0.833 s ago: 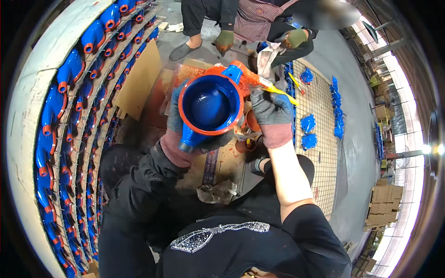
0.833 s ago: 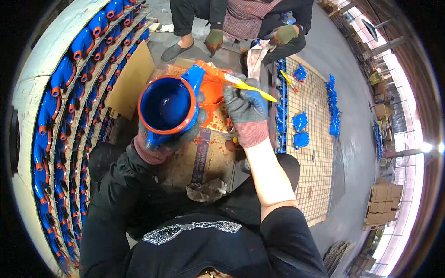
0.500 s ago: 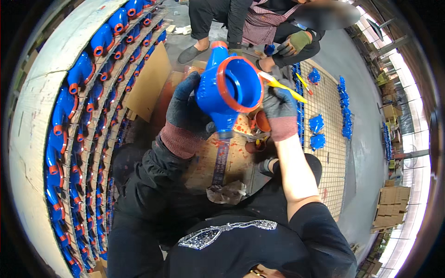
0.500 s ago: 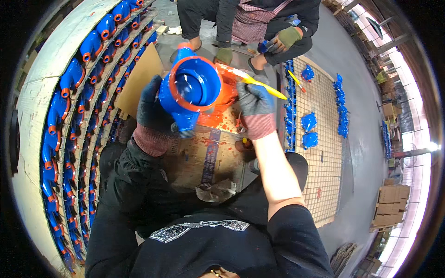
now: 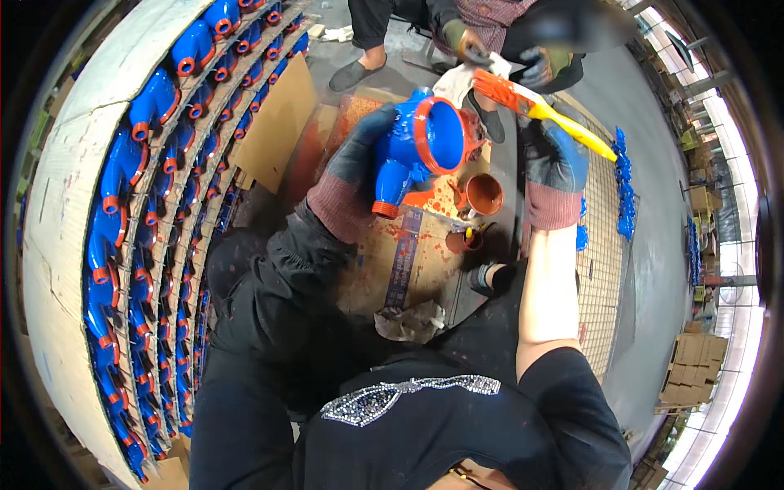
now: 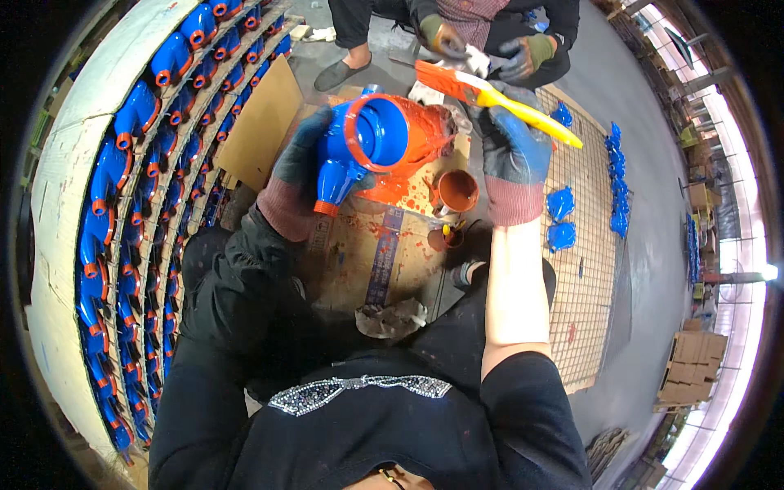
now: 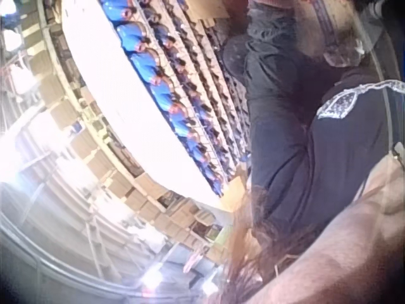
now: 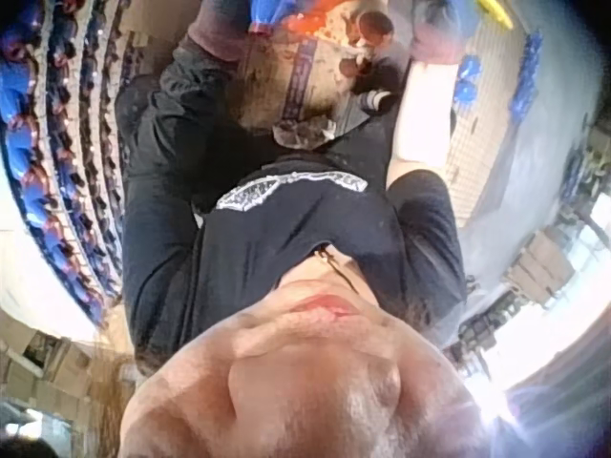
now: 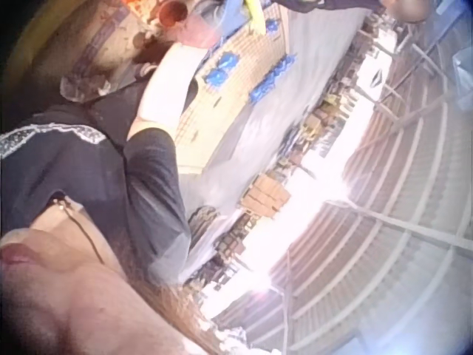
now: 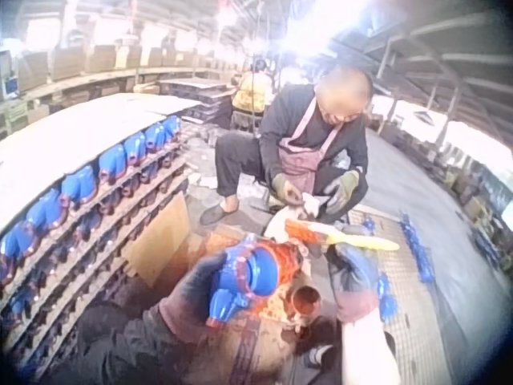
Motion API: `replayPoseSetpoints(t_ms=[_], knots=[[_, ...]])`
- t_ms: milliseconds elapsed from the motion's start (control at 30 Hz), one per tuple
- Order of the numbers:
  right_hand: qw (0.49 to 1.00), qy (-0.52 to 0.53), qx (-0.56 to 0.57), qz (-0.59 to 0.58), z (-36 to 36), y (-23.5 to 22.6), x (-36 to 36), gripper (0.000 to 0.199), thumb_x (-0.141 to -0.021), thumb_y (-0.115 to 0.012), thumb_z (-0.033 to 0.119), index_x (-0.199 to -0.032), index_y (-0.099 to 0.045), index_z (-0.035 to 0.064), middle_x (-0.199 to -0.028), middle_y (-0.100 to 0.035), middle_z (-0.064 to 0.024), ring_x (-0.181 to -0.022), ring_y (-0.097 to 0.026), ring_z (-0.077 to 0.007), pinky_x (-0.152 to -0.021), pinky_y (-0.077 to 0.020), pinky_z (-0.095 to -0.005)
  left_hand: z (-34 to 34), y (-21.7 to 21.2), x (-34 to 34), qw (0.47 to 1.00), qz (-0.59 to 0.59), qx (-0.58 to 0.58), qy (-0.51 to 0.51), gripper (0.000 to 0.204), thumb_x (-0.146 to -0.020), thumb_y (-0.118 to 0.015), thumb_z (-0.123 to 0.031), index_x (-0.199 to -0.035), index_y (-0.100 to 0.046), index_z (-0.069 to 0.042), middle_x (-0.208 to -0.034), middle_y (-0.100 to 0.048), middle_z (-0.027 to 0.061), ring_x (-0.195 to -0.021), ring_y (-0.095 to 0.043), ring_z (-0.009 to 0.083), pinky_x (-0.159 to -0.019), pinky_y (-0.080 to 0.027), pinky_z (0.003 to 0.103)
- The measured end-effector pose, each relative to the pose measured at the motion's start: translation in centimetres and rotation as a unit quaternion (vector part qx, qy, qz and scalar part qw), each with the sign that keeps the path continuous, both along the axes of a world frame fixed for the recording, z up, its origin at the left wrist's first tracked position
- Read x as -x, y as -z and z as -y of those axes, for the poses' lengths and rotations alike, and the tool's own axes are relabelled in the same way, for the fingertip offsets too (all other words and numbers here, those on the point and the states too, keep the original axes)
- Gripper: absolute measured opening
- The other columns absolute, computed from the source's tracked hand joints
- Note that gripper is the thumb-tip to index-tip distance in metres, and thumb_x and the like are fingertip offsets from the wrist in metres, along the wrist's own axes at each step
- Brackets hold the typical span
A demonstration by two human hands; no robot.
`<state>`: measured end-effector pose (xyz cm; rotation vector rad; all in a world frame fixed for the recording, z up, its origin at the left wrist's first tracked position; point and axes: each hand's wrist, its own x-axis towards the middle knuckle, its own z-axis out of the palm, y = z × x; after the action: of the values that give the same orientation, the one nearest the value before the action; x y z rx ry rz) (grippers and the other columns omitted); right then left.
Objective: Painting small blue metal components with orange paint using a brush in a workshop.
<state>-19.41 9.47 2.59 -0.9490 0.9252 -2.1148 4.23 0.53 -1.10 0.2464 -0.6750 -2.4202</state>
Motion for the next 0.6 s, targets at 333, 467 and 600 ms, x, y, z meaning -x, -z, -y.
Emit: replayPoseSetpoints(t_ms=[333, 467, 600], knots=[[0.918, 0.018, -0.195, -0.344, 0.0, 0.1, -2.2, 0.022, -0.082, -0.07, -0.001, -0.104, -0.068, -0.002, -0.097, -0.07, -0.0082, -0.089, -0.066, -0.0134, -0.08, -0.0529, -0.025, -1.1, 2.0, 1.3, 0.529, 0.473, 0.686, -0.16, 0.076, -0.064, -0.083, -0.026, -0.13, -0.05, -0.006, -0.116, -0.055, 0.0166, -0.108, -0.057, 0.0367, -0.093, -0.05, 0.043], [0.889, 0.024, -0.188, -0.417, -0.4, 0.0, -2.8, 0.021, -0.084, -0.07, -0.001, -0.105, -0.068, -0.0013, -0.093, -0.07, -0.0071, -0.084, -0.066, -0.0119, -0.077, -0.0537, -0.0248, -0.9, 2.0, 1.4, 0.523, 0.492, 0.683, -0.134, 0.076, -0.065, -0.083, -0.027, -0.13, -0.05, -0.006, -0.117, -0.055, 0.0172, -0.109, -0.058, 0.0361, -0.093, -0.05, 0.042], [0.906, 0.044, -0.185, -0.379, -1.1, -0.7, -2.9, 0.02, -0.084, -0.071, 0.001, -0.104, -0.068, -0.0006, -0.093, -0.07, -0.0073, -0.082, -0.066, -0.0115, -0.075, -0.0543, -0.025, -0.3, 1.9, 1.3, 0.601, 0.434, 0.644, -0.189, 0.072, -0.064, -0.081, -0.028, -0.125, -0.053, -0.004, -0.11, -0.058, 0.0207, -0.099, -0.062, 0.037, -0.085, -0.053, 0.044]])
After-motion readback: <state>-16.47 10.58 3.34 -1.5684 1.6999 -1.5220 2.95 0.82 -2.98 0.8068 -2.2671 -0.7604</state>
